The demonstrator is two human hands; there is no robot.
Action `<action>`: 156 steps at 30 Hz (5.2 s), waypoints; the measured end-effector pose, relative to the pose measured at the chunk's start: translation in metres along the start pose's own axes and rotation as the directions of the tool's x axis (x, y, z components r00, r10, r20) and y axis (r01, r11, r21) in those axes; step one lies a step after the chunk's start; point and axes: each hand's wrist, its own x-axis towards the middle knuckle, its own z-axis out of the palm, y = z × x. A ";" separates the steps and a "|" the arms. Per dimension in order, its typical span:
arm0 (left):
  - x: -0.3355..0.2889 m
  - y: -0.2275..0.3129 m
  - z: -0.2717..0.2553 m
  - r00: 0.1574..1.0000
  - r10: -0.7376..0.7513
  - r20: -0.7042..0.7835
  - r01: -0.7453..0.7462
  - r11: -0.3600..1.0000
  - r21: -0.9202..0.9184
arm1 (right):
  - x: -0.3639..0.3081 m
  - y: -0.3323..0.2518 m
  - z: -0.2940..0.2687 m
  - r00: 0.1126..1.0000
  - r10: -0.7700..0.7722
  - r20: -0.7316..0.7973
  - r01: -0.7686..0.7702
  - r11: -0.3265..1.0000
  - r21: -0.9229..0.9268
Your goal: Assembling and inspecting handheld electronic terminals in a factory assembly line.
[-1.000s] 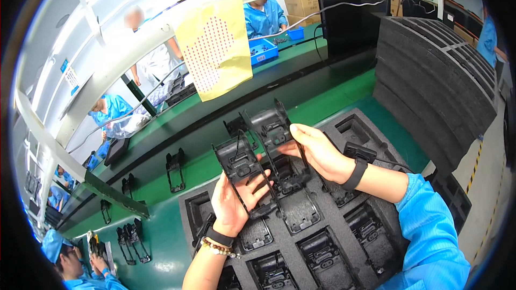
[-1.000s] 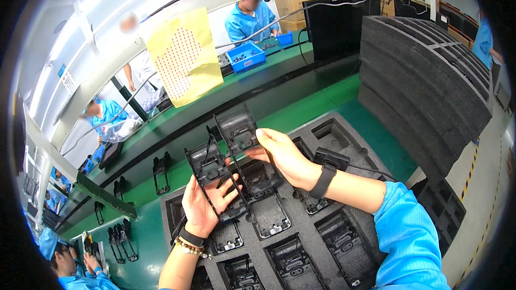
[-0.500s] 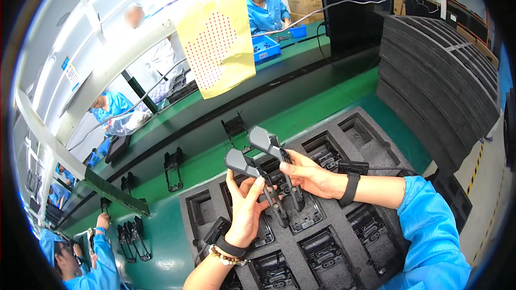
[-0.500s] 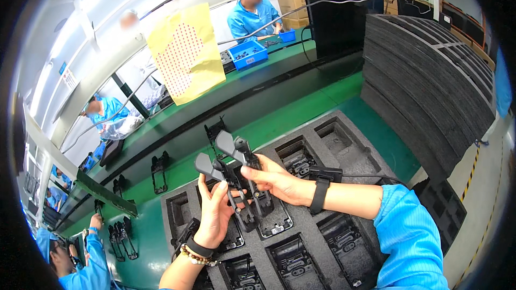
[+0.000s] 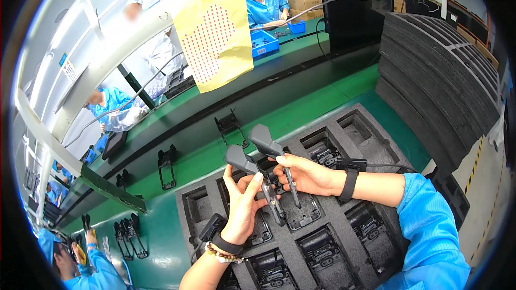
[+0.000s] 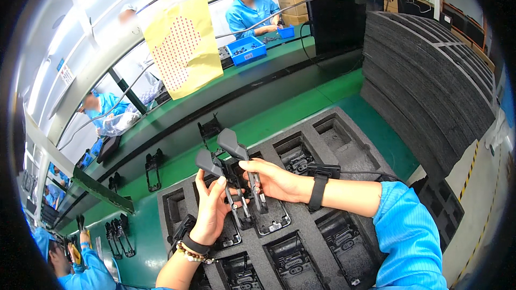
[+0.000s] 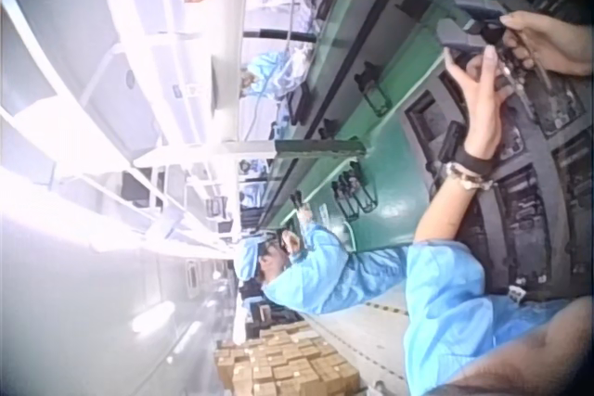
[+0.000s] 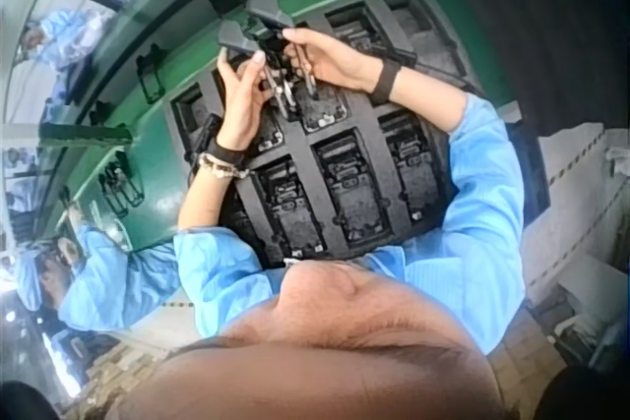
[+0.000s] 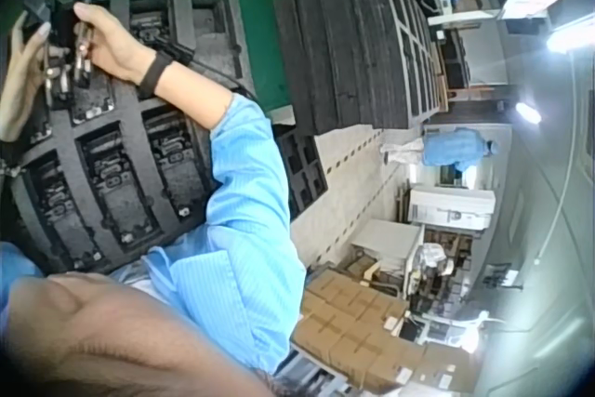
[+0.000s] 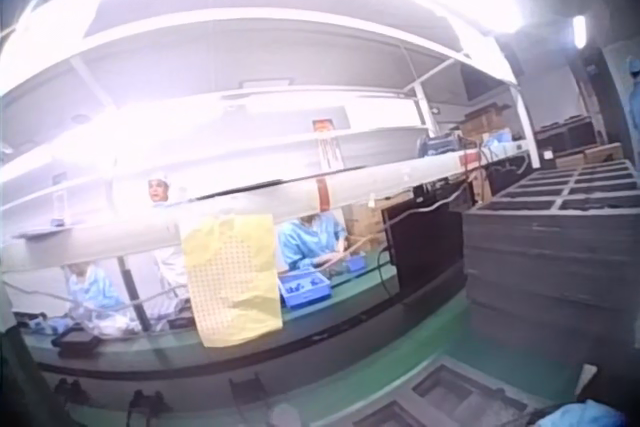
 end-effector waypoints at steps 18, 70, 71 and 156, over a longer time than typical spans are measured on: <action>0.000 -0.001 -0.001 1.000 -0.004 -0.003 0.004 1.000 0.002 | 0.005 0.007 -0.011 0.998 0.034 -0.054 -0.032 0.999 0.035; 0.025 -0.006 -0.041 0.992 0.129 -0.012 -0.127 0.949 -0.288 | 0.014 -0.008 -0.034 0.920 -0.275 -0.277 0.255 0.961 -0.106; 0.025 -0.006 -0.040 0.993 0.113 -0.036 -0.119 0.945 -0.304 | 0.014 -0.009 -0.034 0.922 -0.269 -0.279 0.245 0.962 -0.118; 0.020 0.004 -0.035 0.984 0.023 0.175 -0.005 0.994 -0.106 | 0.113 -0.108 -0.098 0.817 -0.358 -0.452 -0.063 0.723 -0.688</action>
